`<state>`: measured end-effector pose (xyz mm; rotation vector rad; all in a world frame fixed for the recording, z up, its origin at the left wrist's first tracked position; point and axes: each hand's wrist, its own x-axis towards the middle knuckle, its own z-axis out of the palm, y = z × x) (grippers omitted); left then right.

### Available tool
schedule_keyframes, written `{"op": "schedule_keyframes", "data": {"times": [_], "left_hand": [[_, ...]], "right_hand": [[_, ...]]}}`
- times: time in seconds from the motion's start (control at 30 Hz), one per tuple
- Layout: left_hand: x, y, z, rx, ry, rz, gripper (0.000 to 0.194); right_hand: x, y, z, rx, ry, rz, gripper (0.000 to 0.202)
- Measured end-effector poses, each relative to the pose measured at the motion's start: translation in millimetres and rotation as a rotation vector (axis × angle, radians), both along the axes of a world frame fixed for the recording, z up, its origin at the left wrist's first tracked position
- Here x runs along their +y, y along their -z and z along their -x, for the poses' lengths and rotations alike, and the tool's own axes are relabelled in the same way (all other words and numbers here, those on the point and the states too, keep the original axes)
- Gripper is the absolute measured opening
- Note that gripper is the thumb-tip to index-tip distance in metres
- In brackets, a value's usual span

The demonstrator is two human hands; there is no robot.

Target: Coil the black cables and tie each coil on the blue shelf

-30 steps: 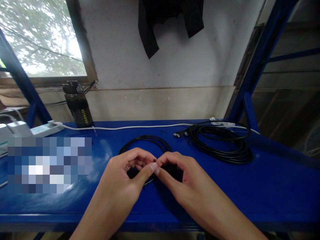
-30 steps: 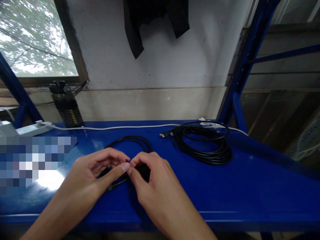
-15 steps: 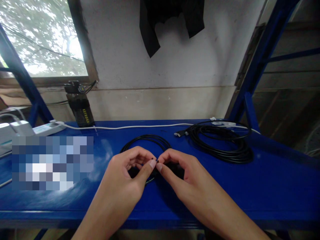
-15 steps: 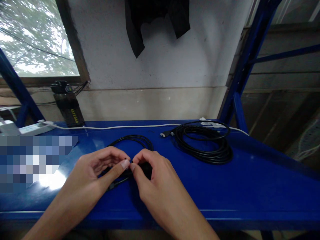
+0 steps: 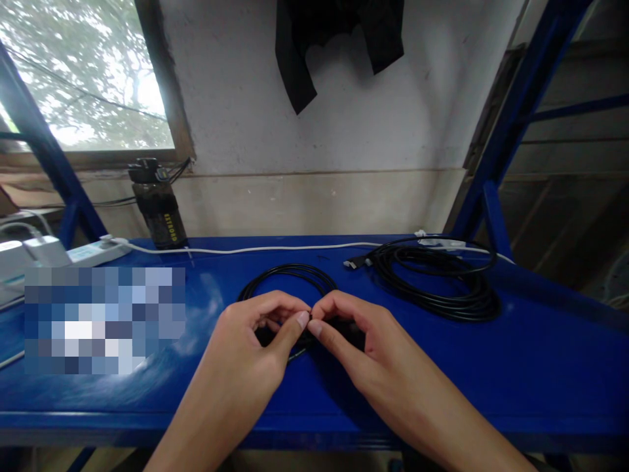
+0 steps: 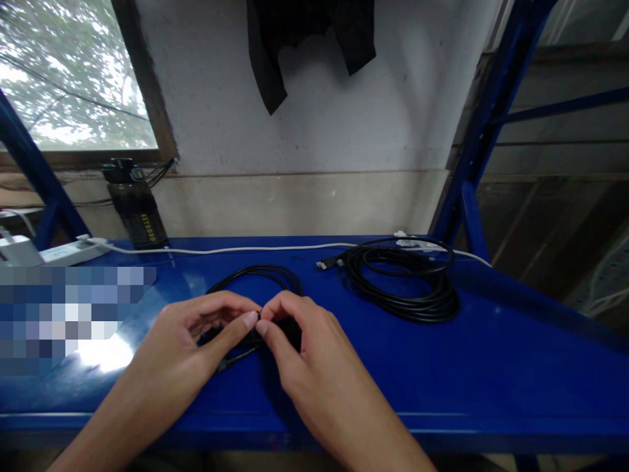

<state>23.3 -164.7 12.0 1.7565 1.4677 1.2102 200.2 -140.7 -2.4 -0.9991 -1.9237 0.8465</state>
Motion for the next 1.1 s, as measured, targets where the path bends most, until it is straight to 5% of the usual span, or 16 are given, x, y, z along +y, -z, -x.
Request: {"op": "schedule_keyframes", "data": {"times": [0.37, 1.1], "left_hand": [[3.7, 1.8, 2.8, -0.120, 0.006, 0.062, 0.008], [-2.5, -0.1, 2.8, 0.033, 0.053, 0.015, 0.013]], "right_hand": [[1.7, -3.3, 3.2, 0.013, 0.029, 0.048, 0.009], [2.3, 2.4, 3.0, 0.137, 0.054, 0.066, 0.009]]}}
